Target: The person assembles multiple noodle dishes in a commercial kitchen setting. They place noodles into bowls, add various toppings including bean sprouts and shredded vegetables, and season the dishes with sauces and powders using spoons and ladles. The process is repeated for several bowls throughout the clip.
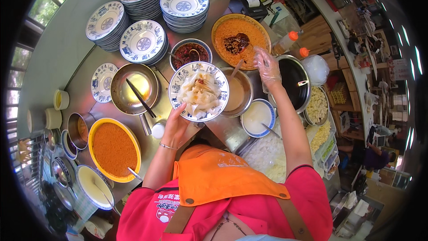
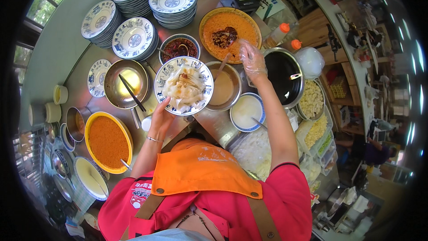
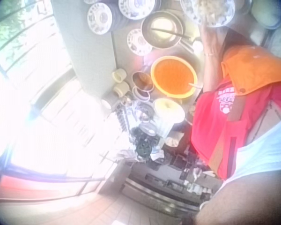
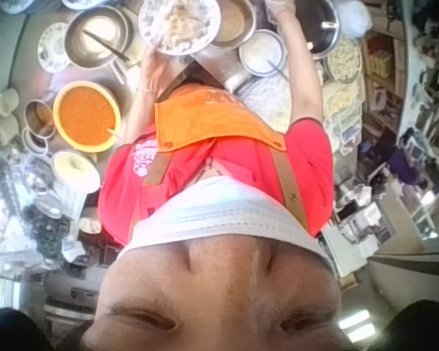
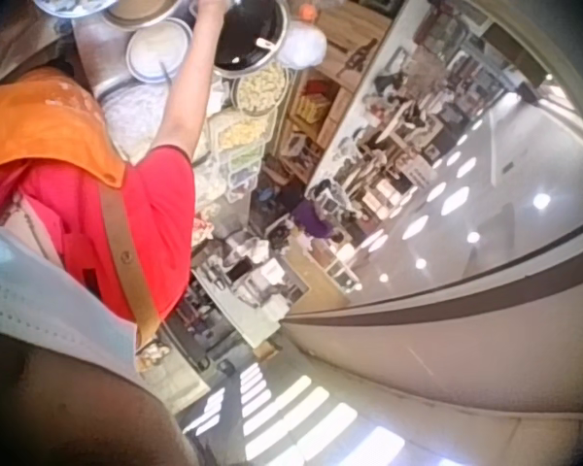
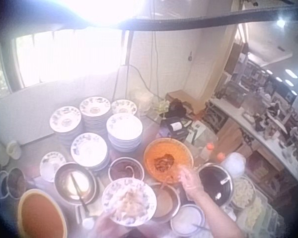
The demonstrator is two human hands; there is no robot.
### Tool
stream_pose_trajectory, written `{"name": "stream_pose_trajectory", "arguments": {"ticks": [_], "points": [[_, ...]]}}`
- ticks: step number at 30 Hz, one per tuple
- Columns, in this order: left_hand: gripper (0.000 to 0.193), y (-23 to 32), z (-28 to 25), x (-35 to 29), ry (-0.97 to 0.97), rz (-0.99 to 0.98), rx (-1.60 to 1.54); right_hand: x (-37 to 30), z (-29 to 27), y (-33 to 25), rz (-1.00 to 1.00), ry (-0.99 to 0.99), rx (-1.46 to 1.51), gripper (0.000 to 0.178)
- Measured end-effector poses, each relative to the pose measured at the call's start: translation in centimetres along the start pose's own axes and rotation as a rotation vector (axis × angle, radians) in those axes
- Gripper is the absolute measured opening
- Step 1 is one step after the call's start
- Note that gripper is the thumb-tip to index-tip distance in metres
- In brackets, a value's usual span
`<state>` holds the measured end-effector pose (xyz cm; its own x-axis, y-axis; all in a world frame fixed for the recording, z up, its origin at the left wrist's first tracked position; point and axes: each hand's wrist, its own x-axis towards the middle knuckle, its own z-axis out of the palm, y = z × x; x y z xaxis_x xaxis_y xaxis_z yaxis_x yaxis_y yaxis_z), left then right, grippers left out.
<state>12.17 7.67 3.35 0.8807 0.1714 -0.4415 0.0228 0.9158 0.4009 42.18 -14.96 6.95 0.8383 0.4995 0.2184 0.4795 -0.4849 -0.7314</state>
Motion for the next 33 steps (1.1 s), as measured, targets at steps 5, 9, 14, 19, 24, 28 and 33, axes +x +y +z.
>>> {"name": "stream_pose_trajectory", "arguments": {"ticks": [5, 9, 14, 19, 24, 28, 33], "points": [[0.055, 0.3, 1.1, 1.6, -0.034, -0.002, 0.046, 0.6, 1.4, 0.3, 0.334, 0.036, 0.586, 0.029], [0.057, 0.1, 1.3, 3.3, -0.055, 0.025, 0.060, 0.8, 0.4, 0.1, 0.471, 0.180, 0.758, 0.030], [0.053, 0.2, 1.9, 5.6, -0.078, -0.010, 0.065, -0.2, -1.4, -0.3, 0.474, 0.306, 0.851, 0.030], [0.047, -0.1, 2.6, 8.4, -0.109, -0.032, 0.017, -1.2, -3.5, -2.8, 0.490, 0.348, 0.885, 0.029], [0.052, -0.9, 3.4, 11.0, -0.177, -0.024, -0.007, -3.7, -5.5, -7.6, 0.453, 0.267, 0.936, 0.030], [0.049, -1.5, 4.9, 12.0, -0.222, -0.066, -0.054, -6.5, -5.9, -10.6, 0.390, 0.161, 0.863, 0.034], [0.051, -1.7, 6.4, 11.9, -0.244, -0.061, -0.064, -9.1, -6.5, -12.8, -0.248, -0.092, 0.007, 0.030]]}}
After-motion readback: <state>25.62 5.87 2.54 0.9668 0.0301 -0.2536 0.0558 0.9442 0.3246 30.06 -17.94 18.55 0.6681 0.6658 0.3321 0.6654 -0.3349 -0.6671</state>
